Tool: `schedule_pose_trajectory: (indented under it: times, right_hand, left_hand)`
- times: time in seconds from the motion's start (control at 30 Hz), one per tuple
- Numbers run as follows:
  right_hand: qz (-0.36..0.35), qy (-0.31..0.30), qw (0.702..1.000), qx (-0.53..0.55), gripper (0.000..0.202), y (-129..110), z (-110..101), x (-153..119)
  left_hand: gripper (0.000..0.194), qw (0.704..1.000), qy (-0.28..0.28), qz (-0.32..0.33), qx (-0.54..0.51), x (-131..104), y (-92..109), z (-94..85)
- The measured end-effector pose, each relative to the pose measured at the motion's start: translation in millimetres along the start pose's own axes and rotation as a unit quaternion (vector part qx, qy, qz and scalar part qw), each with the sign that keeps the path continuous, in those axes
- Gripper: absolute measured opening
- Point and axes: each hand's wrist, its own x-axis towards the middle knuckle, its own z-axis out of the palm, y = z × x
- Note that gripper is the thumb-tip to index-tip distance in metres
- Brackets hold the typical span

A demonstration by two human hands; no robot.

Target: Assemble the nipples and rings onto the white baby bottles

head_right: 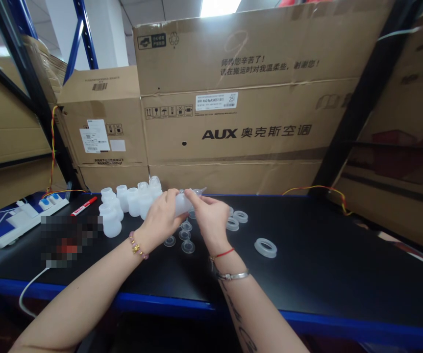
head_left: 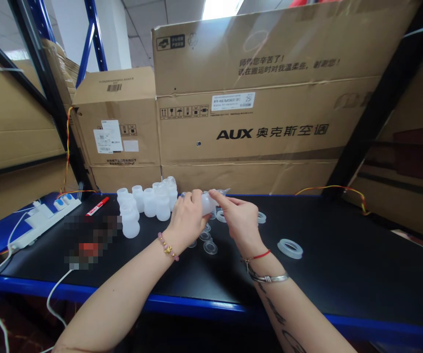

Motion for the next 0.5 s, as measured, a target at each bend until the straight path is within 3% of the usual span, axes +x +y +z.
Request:
schedule_pose_trajectory:
  times: [0.27, 0.4, 0.5]
  right_hand:
    - [0.015, -0.030, 0.999, 0.011, 0.044, -5.1, -1.4, -3.1]
    - [0.018, -0.039, 0.999, 0.010, 0.046, -3.9, -1.6, -3.7]
    - [0.012, -0.032, 0.999, 0.013, 0.045, -5.4, -1.4, -4.9]
  left_hand:
    - [0.064, 0.987, -0.076, -0.009, -0.142, -2.0, -3.1, -9.7]
    - [0.069, 0.968, -0.091, 0.034, -0.233, 0.7, -8.6, -8.6]
    - [0.070, 0.949, -0.097, 0.016, -0.299, 3.9, -11.9, -4.5]
